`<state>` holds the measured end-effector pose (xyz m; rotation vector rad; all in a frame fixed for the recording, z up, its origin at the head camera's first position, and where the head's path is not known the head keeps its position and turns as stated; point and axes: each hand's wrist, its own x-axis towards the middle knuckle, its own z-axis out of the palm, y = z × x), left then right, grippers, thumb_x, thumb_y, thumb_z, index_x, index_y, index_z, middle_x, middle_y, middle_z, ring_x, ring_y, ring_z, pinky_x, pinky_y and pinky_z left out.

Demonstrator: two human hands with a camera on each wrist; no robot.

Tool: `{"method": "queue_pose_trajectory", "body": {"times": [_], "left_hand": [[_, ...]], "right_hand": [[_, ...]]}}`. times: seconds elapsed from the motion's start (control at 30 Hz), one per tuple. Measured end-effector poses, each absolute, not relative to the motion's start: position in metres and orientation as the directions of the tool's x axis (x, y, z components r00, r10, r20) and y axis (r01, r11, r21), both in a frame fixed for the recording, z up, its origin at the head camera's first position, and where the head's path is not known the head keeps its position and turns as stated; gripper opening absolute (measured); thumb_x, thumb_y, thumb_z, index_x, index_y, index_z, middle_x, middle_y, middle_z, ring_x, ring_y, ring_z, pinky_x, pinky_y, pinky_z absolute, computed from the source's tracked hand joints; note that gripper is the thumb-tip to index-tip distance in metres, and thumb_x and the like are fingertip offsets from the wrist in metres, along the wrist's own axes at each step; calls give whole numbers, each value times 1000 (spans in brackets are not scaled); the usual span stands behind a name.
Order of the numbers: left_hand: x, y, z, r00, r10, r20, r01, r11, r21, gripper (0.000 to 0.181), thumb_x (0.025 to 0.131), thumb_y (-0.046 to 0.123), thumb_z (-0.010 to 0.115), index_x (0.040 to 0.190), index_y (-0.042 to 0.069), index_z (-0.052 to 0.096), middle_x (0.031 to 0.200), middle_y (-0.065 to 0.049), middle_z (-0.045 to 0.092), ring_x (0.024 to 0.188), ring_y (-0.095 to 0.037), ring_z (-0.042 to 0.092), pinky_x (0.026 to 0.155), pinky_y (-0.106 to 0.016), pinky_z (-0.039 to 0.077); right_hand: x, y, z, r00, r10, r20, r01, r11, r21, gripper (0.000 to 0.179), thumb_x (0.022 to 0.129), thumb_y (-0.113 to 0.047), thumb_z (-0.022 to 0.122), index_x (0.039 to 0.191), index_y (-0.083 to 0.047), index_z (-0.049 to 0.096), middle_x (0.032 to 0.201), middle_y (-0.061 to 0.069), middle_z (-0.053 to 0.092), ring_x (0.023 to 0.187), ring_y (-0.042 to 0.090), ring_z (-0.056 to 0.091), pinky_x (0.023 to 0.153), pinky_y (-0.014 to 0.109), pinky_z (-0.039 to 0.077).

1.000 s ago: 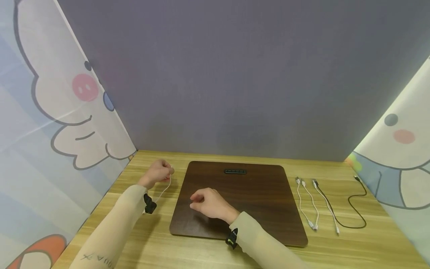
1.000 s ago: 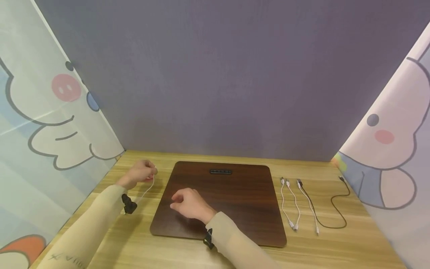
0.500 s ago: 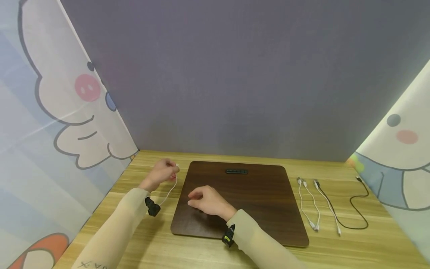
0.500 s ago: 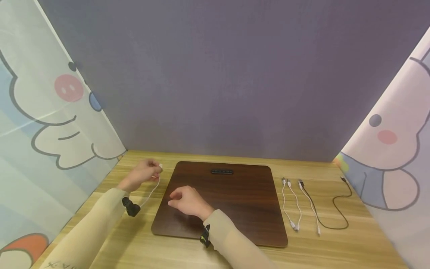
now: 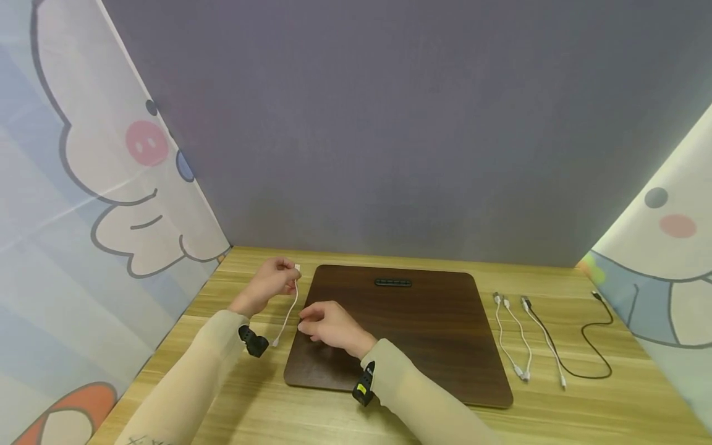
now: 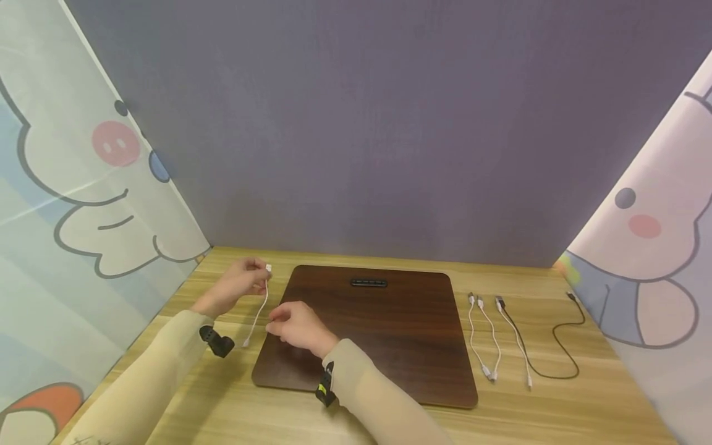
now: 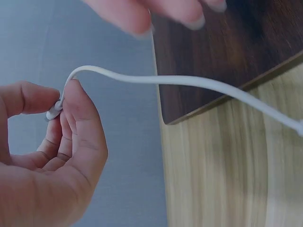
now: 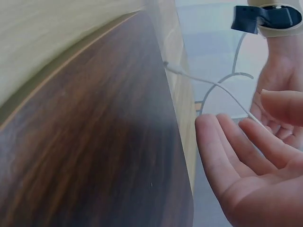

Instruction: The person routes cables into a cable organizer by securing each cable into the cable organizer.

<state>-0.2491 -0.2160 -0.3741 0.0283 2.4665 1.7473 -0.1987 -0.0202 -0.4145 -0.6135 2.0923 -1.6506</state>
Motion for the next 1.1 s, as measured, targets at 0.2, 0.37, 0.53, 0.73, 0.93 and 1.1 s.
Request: {"method": "queue_pose_trajectory", "body": {"times": [0.2, 0.37, 0.53, 0.73, 0.93, 1.1], "left_hand": [[-246, -209, -367, -991, 114, -75, -38, 303, 952, 23, 97, 8, 58, 113, -6, 50, 96, -14, 57, 78, -19, 60, 79, -40, 59], [-245, -204, -363, -992, 105, -73, -40, 292, 956, 24, 96, 8, 58, 113, -5, 49, 100, -13, 58, 78, -18, 61, 79, -38, 58], [-245, -201, -359, -997, 72, -39, -17, 294, 956, 23, 96, 6, 57, 113, -6, 50, 105, -19, 58, 75, -20, 63, 76, -35, 59], [-247, -200, -359, -997, 69, -24, -4, 268, 963, 20, 97, 5, 58, 112, -6, 50, 100, -15, 59, 75, -22, 64, 79, -40, 60], [-251, -198, -360, -998, 51, -23, -9, 248, 969, 21, 99, 7, 59, 113, -6, 51, 100, -15, 59, 79, -24, 64, 80, -38, 59], [-258, -193, -360, -999, 35, -3, 5, 239, 971, 22, 100, 10, 60, 113, -6, 54, 100, -15, 58, 79, -18, 61, 81, -38, 59]], "right_hand": [[-200, -29, -417, -829, -557, -57, -55, 182, -982, 31, 95, -12, 70, 123, 1, 67, 107, 6, 69, 98, 35, 69, 81, 39, 58], [-201, -34, -418, -826, -562, -49, -30, 130, -991, 21, 94, -8, 71, 111, 4, 68, 101, 5, 67, 98, 36, 68, 82, 41, 58], [-201, -34, -417, -828, -557, -60, 38, 50, -998, 13, 94, -5, 70, 103, 4, 67, 96, 9, 69, 94, 33, 71, 83, 43, 59], [-203, -28, -420, -825, -557, -91, 99, 15, -995, 14, 96, -4, 66, 105, 7, 65, 92, 19, 73, 84, 30, 73, 77, 43, 60], [-204, -18, -423, -827, -553, -102, 99, 36, -994, 11, 96, -4, 67, 102, 5, 66, 87, 15, 73, 80, 27, 73, 75, 45, 60], [-203, -7, -423, -832, -546, -96, 84, 47, -995, 15, 96, -3, 66, 105, 9, 65, 88, 16, 73, 81, 30, 73, 73, 42, 60]]}}
